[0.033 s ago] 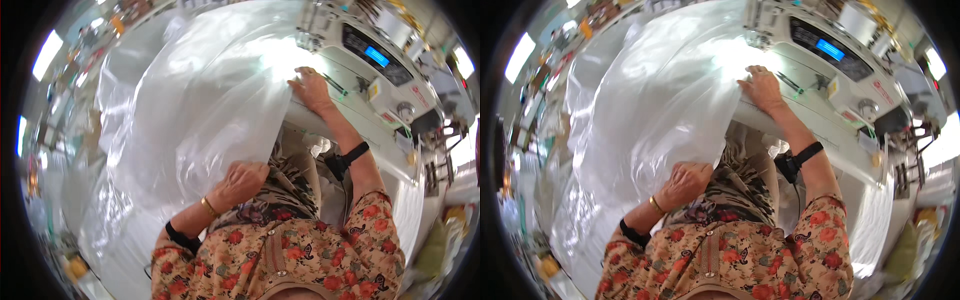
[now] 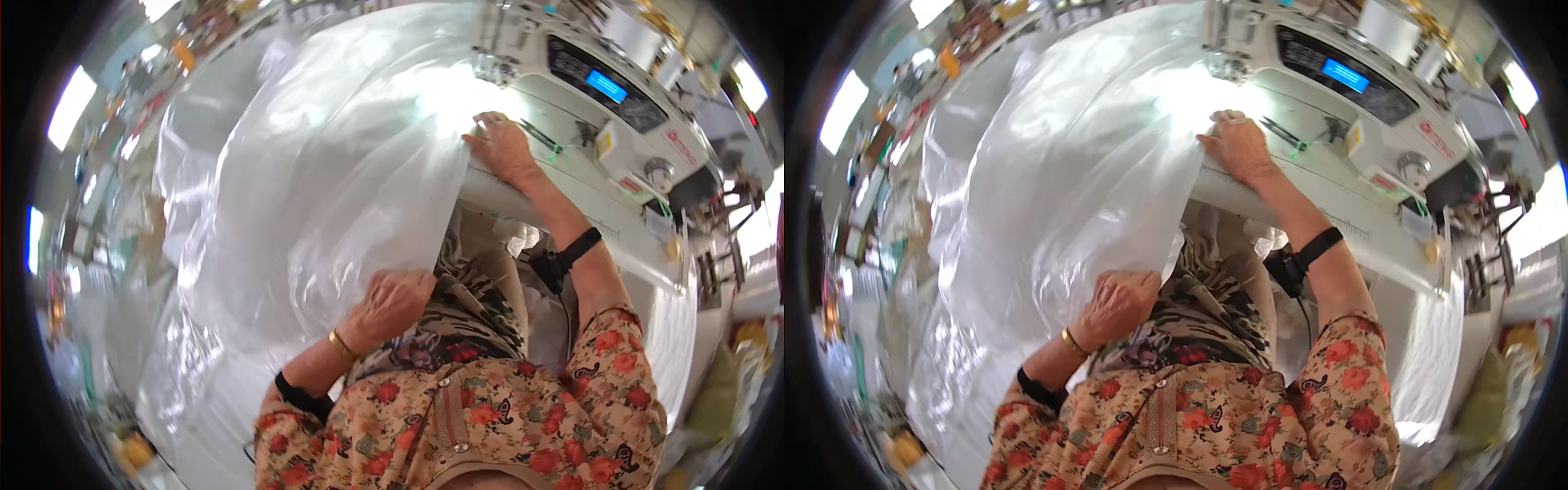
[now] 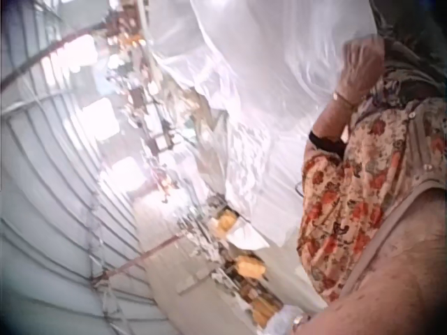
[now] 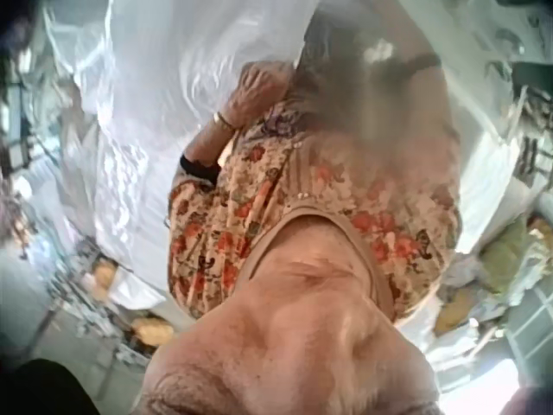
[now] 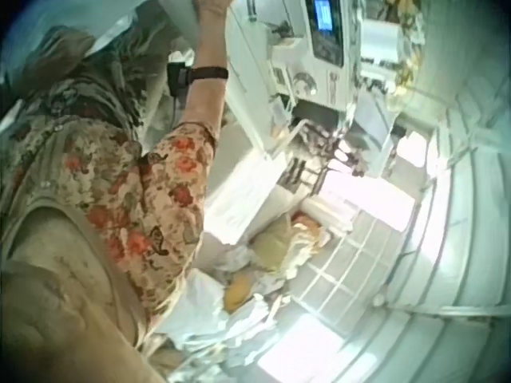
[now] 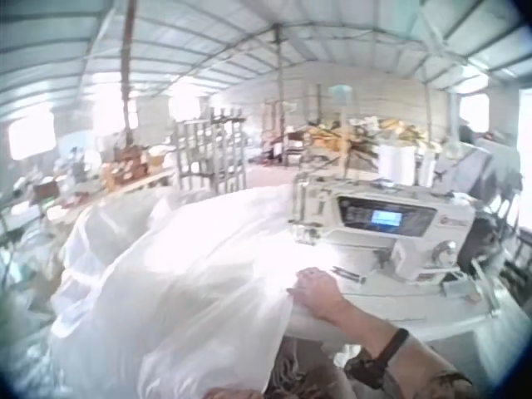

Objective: Sewing the edges of large white plastic bags using an industrial sewing machine.

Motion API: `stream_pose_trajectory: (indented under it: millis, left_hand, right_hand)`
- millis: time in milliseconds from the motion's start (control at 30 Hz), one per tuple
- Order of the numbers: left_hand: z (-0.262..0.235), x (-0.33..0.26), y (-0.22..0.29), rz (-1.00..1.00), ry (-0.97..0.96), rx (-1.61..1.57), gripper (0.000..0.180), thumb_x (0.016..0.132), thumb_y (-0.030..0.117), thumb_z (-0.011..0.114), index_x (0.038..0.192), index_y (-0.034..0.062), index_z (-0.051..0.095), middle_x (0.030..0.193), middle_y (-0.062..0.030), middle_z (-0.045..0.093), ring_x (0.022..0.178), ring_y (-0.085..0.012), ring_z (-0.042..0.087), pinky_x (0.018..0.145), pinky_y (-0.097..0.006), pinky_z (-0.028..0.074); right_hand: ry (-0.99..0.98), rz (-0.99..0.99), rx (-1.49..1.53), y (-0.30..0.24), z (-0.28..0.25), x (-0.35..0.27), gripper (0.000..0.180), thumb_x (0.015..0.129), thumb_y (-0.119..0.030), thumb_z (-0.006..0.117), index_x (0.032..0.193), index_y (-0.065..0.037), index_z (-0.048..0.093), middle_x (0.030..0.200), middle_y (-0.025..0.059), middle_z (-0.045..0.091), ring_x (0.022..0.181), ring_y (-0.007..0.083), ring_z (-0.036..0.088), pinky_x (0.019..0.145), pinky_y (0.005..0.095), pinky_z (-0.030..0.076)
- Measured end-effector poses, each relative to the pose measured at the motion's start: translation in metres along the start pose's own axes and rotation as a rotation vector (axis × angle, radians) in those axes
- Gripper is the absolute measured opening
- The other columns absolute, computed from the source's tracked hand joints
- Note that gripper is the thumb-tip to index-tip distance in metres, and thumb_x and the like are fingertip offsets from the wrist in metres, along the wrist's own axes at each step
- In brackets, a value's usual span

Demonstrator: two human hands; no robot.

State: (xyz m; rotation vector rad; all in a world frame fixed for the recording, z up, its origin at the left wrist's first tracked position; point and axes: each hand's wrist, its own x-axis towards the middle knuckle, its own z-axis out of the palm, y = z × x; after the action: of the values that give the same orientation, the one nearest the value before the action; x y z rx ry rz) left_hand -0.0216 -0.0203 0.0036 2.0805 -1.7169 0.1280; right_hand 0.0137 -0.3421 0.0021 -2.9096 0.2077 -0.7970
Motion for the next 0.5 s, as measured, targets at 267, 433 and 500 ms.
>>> stream_pose_trajectory:
  millis: [267, 433, 500]
  left_hand:
    - [0.007, -0.007, -0.018, -0.059, -0.011, -0.047, 0.006, 0.078, 0.007, 0.063, 0.081, 0.0059, 0.058, 0.069, -0.0097, 0.058, 0.062, -0.0305, 0.062, 0.057, -0.041, 0.048]
    - [0.006, -0.001, -0.018, -0.043, 0.019, 0.013, 0.005, 0.08, 0.006, 0.06, 0.079, 0.0064, 0.055, 0.067, -0.011, 0.058, 0.06, -0.0299, 0.062, 0.054, -0.041, 0.049]
    - [0.002, 0.009, -0.022, -0.049, 0.046, 0.025, 0.004, 0.08, 0.006, 0.059, 0.08, 0.0067, 0.056, 0.065, -0.011, 0.057, 0.059, -0.0304, 0.062, 0.053, -0.042, 0.048]
  right_hand:
    - [-0.252, 0.033, -0.011, -0.026, -0.019, -0.008, 0.058, 0.095, -0.04, 0.057, 0.128, 0.008, 0.053, 0.13, 0.027, 0.057, 0.12, 0.0382, 0.054, 0.104, 0.046, 0.039]
    - [-0.294, 0.02, 0.078, -0.027, -0.025, -0.008, 0.06, 0.095, -0.04, 0.057, 0.13, 0.008, 0.05, 0.126, 0.0252, 0.055, 0.121, 0.0382, 0.051, 0.103, 0.0473, 0.037]
    - [-0.282, -0.021, 0.087, -0.025, -0.024, -0.006, 0.063, 0.094, -0.042, 0.058, 0.13, 0.008, 0.049, 0.123, 0.0247, 0.055, 0.119, 0.0377, 0.051, 0.102, 0.0473, 0.037]
